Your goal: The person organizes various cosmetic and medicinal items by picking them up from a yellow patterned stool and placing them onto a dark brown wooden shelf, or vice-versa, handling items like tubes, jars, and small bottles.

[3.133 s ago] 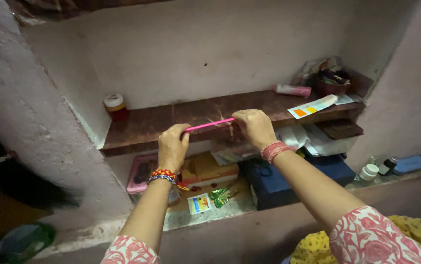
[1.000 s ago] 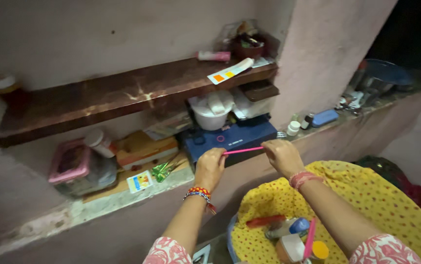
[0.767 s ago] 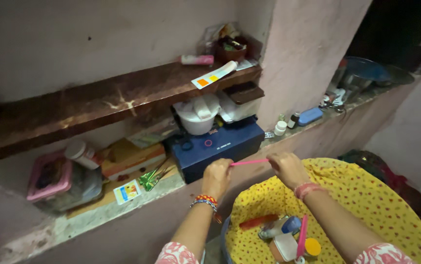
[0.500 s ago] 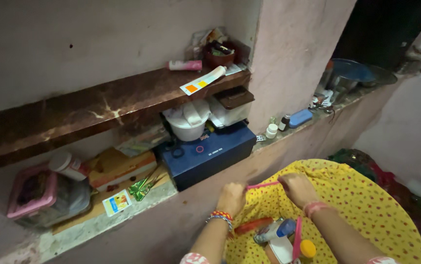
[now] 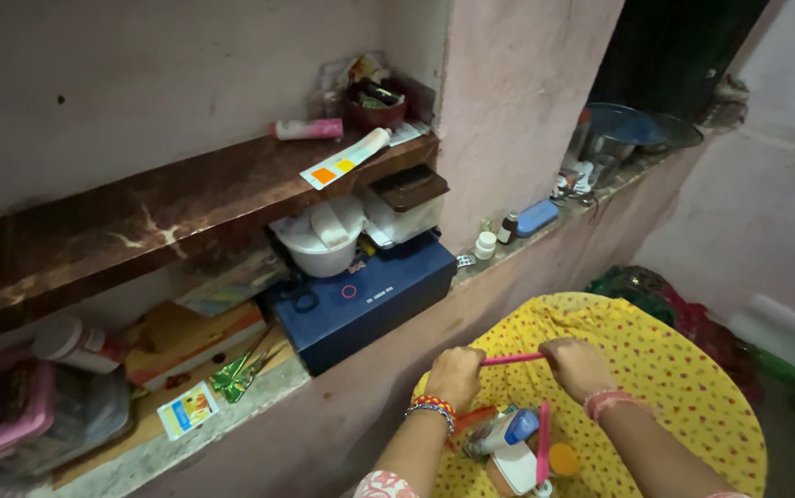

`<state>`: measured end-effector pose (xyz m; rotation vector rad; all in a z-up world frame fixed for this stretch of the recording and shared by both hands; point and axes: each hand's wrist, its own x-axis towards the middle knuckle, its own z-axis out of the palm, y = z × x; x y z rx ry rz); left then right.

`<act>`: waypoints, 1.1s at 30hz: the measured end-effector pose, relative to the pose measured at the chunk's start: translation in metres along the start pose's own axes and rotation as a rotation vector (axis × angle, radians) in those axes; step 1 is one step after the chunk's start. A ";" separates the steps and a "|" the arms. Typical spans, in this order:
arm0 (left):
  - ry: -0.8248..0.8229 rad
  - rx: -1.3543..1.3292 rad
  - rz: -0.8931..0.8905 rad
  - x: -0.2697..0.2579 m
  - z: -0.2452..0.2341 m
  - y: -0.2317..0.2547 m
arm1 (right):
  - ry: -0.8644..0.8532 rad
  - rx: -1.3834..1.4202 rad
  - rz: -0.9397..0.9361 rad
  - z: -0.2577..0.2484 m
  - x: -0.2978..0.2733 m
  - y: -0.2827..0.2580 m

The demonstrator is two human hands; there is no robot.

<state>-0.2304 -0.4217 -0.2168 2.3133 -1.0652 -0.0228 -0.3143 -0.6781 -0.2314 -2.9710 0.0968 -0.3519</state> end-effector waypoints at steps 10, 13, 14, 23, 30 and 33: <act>0.013 -0.063 0.119 0.015 0.022 0.008 | 0.008 -0.020 0.105 -0.019 -0.024 0.010; -0.015 -0.053 0.139 0.023 0.031 0.011 | 0.021 -0.023 0.137 -0.020 -0.032 0.017; -0.027 -0.041 0.139 0.025 0.033 0.012 | 0.021 -0.019 0.139 -0.021 -0.034 0.019; -0.029 -0.097 0.182 0.031 0.029 0.033 | 0.030 -0.079 0.195 -0.028 -0.049 0.031; -0.066 -0.108 0.181 0.044 0.039 0.035 | 0.197 -0.059 0.169 -0.023 -0.054 0.044; 0.023 -0.114 0.217 0.045 0.045 0.031 | 0.134 -0.113 0.197 -0.027 -0.054 0.044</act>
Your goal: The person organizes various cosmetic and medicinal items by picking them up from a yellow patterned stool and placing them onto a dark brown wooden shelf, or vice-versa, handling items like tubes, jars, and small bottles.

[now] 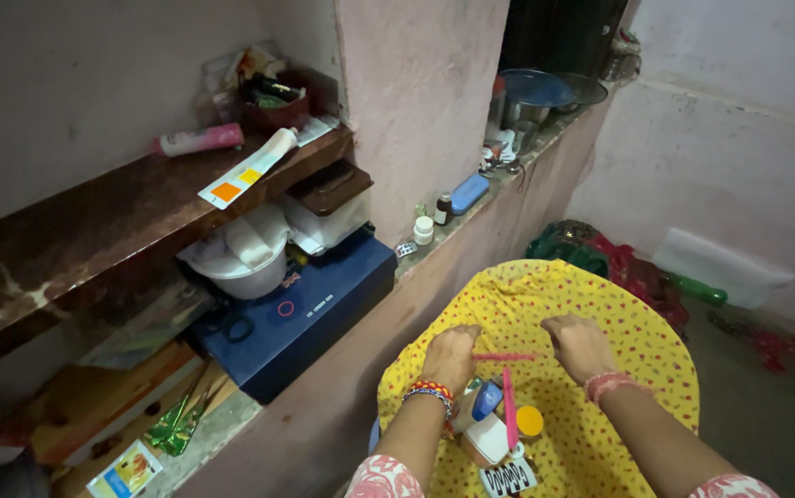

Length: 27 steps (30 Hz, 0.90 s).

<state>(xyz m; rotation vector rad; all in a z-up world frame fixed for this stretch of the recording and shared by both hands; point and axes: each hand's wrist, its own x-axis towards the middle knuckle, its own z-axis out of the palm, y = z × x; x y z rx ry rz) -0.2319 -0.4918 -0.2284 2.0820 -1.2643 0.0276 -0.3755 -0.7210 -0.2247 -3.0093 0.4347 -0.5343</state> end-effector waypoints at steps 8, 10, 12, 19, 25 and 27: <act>-0.063 0.049 -0.035 -0.002 -0.013 -0.003 | -0.057 -0.019 0.050 -0.008 -0.002 -0.009; -0.037 0.034 -0.027 -0.002 -0.017 -0.002 | -0.010 0.014 0.039 -0.004 -0.001 -0.011; 0.063 -0.025 0.027 -0.003 -0.022 -0.004 | 0.014 0.042 0.030 -0.001 0.003 -0.015; 0.018 -0.016 0.003 -0.006 -0.039 -0.007 | -0.010 0.061 -0.024 0.001 0.016 -0.040; 0.015 0.021 -0.010 -0.012 -0.054 -0.007 | 0.075 0.100 -0.113 -0.005 0.034 -0.076; 0.061 0.007 0.021 -0.015 -0.062 -0.004 | 0.110 0.139 -0.136 -0.011 0.039 -0.088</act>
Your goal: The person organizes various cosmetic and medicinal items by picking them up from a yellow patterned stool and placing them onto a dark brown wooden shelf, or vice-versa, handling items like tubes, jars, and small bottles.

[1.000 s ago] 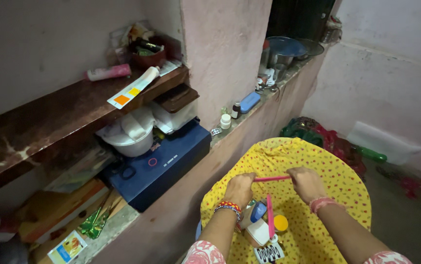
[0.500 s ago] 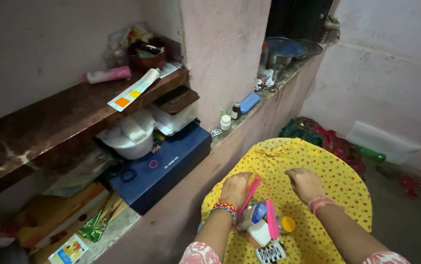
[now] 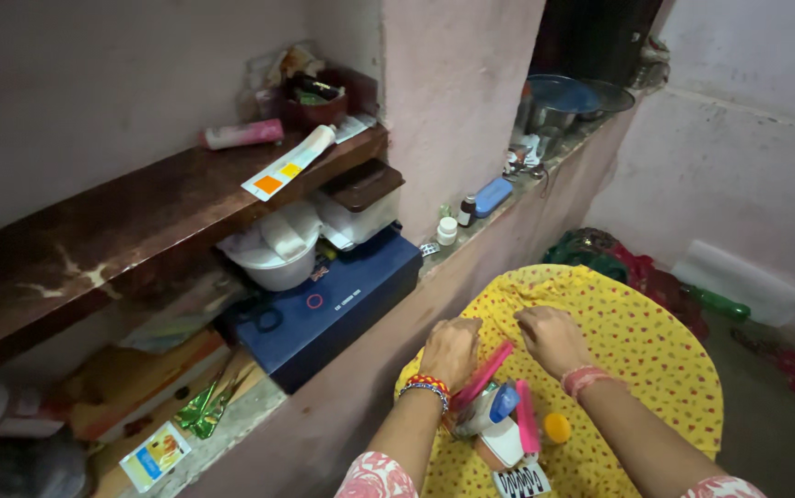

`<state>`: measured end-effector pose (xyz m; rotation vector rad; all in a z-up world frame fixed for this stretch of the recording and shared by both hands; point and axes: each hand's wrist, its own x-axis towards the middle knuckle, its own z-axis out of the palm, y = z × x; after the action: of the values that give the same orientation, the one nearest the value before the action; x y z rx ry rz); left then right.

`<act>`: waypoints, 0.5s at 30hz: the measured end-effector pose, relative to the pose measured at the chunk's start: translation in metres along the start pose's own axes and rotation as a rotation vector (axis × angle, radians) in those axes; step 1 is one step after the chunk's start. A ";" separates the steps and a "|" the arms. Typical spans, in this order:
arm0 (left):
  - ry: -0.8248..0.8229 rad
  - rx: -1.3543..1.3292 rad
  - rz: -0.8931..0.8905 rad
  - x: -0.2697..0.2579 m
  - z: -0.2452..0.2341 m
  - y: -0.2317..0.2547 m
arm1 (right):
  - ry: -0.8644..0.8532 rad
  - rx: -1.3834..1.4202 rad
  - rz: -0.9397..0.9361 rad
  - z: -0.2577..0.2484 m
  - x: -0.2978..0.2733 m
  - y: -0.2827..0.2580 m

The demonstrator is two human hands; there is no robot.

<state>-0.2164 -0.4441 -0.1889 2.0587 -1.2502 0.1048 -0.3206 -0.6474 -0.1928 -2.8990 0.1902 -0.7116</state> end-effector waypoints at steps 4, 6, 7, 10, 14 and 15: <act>0.023 0.036 0.007 -0.001 -0.008 -0.001 | 0.080 0.039 -0.065 -0.004 0.014 -0.023; 0.051 0.092 0.030 0.001 -0.007 -0.007 | 0.144 0.072 -0.103 -0.004 0.021 -0.034; 0.041 0.100 0.009 0.001 -0.005 -0.012 | 0.118 0.071 -0.085 -0.003 0.024 -0.039; 0.020 0.131 -0.037 -0.002 -0.001 -0.027 | 0.086 0.075 -0.066 -0.001 0.034 -0.051; 0.039 0.198 -0.045 -0.006 -0.003 -0.045 | 0.143 0.069 -0.125 0.003 0.045 -0.069; 0.052 0.219 -0.045 -0.007 -0.007 -0.048 | 0.153 0.062 -0.140 0.003 0.049 -0.075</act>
<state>-0.1795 -0.4215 -0.2125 2.2539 -1.2038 0.2840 -0.2699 -0.5817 -0.1602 -2.8208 -0.0176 -0.9462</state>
